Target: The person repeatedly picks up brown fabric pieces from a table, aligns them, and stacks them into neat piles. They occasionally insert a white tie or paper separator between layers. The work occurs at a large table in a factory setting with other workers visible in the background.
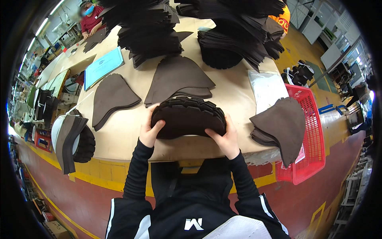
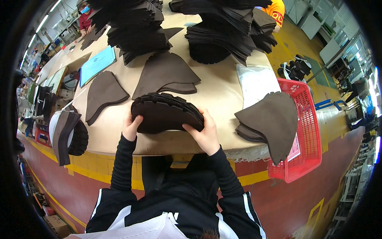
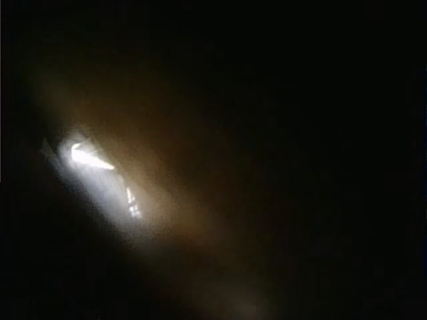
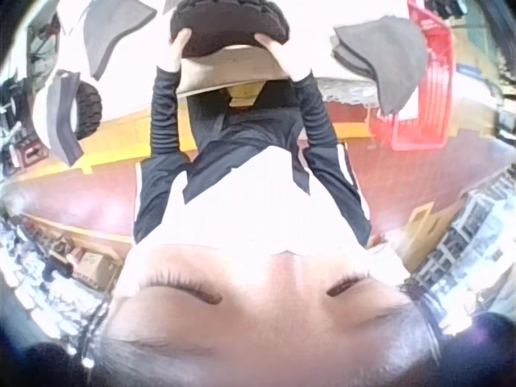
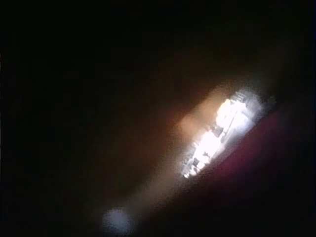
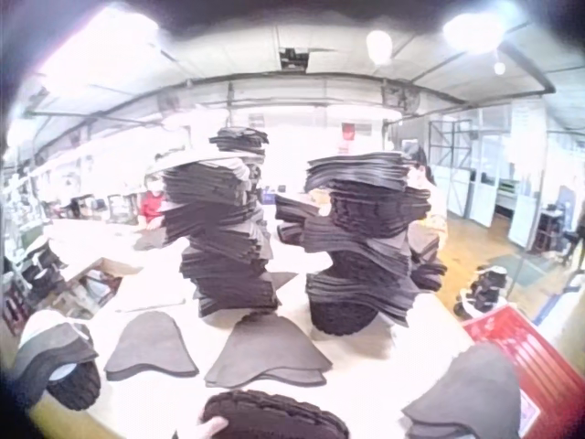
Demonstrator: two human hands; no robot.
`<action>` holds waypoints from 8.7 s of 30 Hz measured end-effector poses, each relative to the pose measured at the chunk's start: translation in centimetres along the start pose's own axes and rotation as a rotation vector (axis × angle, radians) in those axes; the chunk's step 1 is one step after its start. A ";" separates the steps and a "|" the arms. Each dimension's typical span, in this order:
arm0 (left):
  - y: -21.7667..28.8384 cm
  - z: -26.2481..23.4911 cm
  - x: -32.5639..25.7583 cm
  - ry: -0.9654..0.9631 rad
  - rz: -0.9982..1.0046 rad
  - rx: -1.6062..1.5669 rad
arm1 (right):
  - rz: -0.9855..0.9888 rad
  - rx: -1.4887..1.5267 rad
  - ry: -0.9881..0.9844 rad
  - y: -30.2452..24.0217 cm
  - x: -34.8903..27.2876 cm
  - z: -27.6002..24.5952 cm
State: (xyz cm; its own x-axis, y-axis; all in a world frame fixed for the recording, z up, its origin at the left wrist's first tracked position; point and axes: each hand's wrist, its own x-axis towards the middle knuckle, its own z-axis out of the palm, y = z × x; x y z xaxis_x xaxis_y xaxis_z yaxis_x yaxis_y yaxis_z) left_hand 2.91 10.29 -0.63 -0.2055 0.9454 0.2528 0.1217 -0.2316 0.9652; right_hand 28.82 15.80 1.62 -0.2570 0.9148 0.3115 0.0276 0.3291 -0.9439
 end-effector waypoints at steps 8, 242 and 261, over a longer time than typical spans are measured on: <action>-1.9 2.8 -0.8 0.164 -0.017 -0.155 | -0.154 -0.139 0.068 2.6 -0.8 0.2; 0.6 2.9 2.4 -0.382 0.356 0.209 | -0.133 0.044 0.147 4.6 -0.8 -4.4; 3.7 4.9 0.7 -0.159 0.253 0.304 | -0.150 0.029 0.062 1.7 0.5 -4.8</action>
State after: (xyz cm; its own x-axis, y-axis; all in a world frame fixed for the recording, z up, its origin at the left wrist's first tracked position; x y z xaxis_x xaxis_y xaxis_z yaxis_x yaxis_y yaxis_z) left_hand 7.98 11.23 2.83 0.0169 0.8965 0.4428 0.4350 -0.4053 0.8041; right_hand 33.37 17.95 0.70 -0.1964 0.8690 0.4541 -0.0347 0.4567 -0.8889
